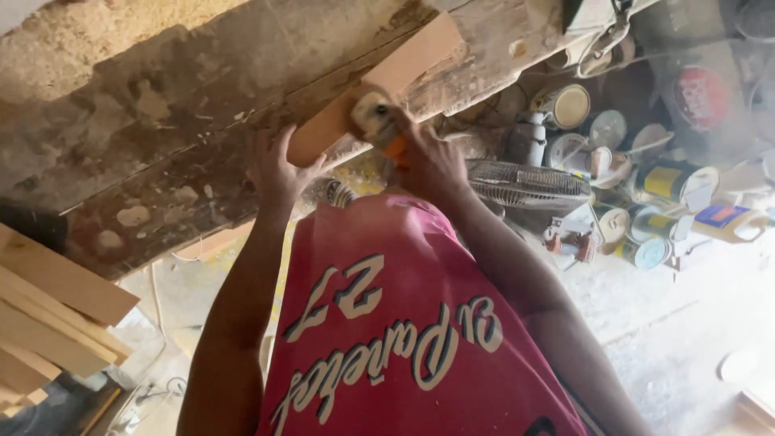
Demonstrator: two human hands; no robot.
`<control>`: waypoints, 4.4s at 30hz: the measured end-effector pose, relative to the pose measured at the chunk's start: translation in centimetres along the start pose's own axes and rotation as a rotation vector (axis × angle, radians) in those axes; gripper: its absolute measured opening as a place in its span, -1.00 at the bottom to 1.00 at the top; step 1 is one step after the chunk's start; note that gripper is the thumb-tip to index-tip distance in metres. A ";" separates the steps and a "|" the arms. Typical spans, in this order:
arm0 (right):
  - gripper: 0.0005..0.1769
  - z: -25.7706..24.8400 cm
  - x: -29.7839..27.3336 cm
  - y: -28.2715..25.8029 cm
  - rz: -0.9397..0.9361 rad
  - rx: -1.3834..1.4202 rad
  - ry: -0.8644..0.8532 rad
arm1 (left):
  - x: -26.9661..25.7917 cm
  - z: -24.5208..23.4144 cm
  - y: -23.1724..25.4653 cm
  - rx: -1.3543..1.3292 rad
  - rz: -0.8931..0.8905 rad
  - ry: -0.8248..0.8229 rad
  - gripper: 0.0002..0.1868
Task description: Sanding a wooden plank using an angle grinder with a sanding disc in a workshop environment.
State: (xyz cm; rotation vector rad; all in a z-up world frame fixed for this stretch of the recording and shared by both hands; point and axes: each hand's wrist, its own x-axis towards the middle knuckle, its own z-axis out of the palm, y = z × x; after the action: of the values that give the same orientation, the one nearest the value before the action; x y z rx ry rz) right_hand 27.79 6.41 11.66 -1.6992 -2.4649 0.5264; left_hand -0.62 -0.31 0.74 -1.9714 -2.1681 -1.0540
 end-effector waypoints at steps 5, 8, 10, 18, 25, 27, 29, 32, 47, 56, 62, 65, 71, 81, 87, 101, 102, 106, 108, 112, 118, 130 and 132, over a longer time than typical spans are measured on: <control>0.01 -0.8 2.6 2.8 -0.150 -0.016 0.103 | 0.4 -2.1 1.4 -0.065 -0.027 0.006 -0.18; -0.14 -4.9 6.6 7.3 0.282 -0.253 -0.196 | 1.0 -2.8 2.1 -0.099 -0.048 -0.080 -0.24; 0.19 -4.7 8.6 12.3 0.292 -0.076 0.033 | 1.1 -3.1 2.4 -0.053 -0.052 -0.100 -0.30; -0.41 -0.4 2.5 -4.5 -0.025 -0.063 -0.375 | 1.6 -3.6 2.9 -0.145 -0.049 -0.062 -0.15; -0.06 -8.3 8.4 4.4 0.390 -0.147 -0.095 | 2.0 -4.4 2.8 -0.149 -0.065 -0.069 -0.20; -0.01 -5.6 8.6 8.0 0.304 -0.131 -0.026 | 2.1 -4.7 3.1 -0.144 -0.064 -0.055 -0.21; 0.07 -4.6 8.3 6.2 0.229 -0.115 0.059 | 2.5 -4.7 3.1 -0.148 -0.045 -0.035 -0.22; -0.87 -2.0 4.4 -1.3 0.400 -0.093 -0.435 | 1.6 -4.7 3.0 -0.189 -0.008 -0.024 -0.19; 0.32 -5.0 8.4 17.0 0.385 -0.164 0.009 | 2.7 -4.0 3.2 -0.009 -0.083 -0.160 -0.21; 0.23 -12.1 0.2 -0.5 0.309 0.133 0.037 | 1.1 -3.2 2.5 0.247 -0.018 -0.309 -0.65; -0.09 -1.8 -0.9 -2.8 -0.125 -0.106 -0.211 | 0.6 -2.0 2.2 0.294 0.083 -0.195 -0.70; -0.07 -1.5 -0.5 -1.5 -0.182 -0.101 -0.191 | 0.6 -2.9 2.3 0.284 0.079 -0.199 -0.69; -0.10 -7.7 4.4 6.4 0.050 -0.122 0.028 | 1.3 -3.0 2.3 0.260 0.073 -0.291 -0.52; -0.56 -4.3 0.9 -3.9 -0.015 -0.150 -0.313 | 1.6 -3.5 2.9 0.227 0.046 -0.276 -0.57; -0.29 -7.3 4.0 5.0 0.106 -0.136 -0.137 | 1.5 -3.4 2.5 0.238 0.065 -0.286 -0.49; 0.23 -12.8 0.6 10.6 0.222 0.518 0.232 | 4.6 -5.6 4.3 0.184 -0.232 -0.676 0.38; 0.19 -12.5 0.4 10.0 0.194 0.512 0.199 | 3.3 -5.1 3.5 0.163 -0.053 -0.549 0.11; 0.14 -13.1 -0.6 5.8 0.298 0.349 0.081 | 0.4 -5.1 0.7 0.055 -0.080 -0.526 -0.79; 0.13 -12.0 -0.1 3.7 0.213 0.278 0.058 | 0.6 -4.9 0.9 0.067 -0.091 -0.442 -0.83; 0.19 -8.3 0.5 -2.3 0.030 -0.011 0.008 | -1.2 -1.7 -0.1 0.320 -0.102 -0.331 -0.73; 0.16 -2.4 -0.1 -6.0 -0.182 -0.063 -0.207 | -2.3 -1.6 -0.7 0.353 -0.040 -0.271 -0.67; 0.22 -6.6 7.8 7.1 0.211 -0.143 0.080 | -0.7 -3.0 0.0 0.316 -0.007 -0.279 -0.66; -0.10 -1.7 6.0 5.3 0.204 -0.170 -0.042 | -0.1 -3.3 0.4 0.320 -0.014 -0.284 -0.68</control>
State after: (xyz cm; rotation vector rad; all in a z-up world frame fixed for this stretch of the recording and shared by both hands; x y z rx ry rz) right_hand 30.69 13.99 10.83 -2.0403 -2.4414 0.3840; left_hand -1.58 -2.03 3.38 -2.0539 -2.3063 -0.4081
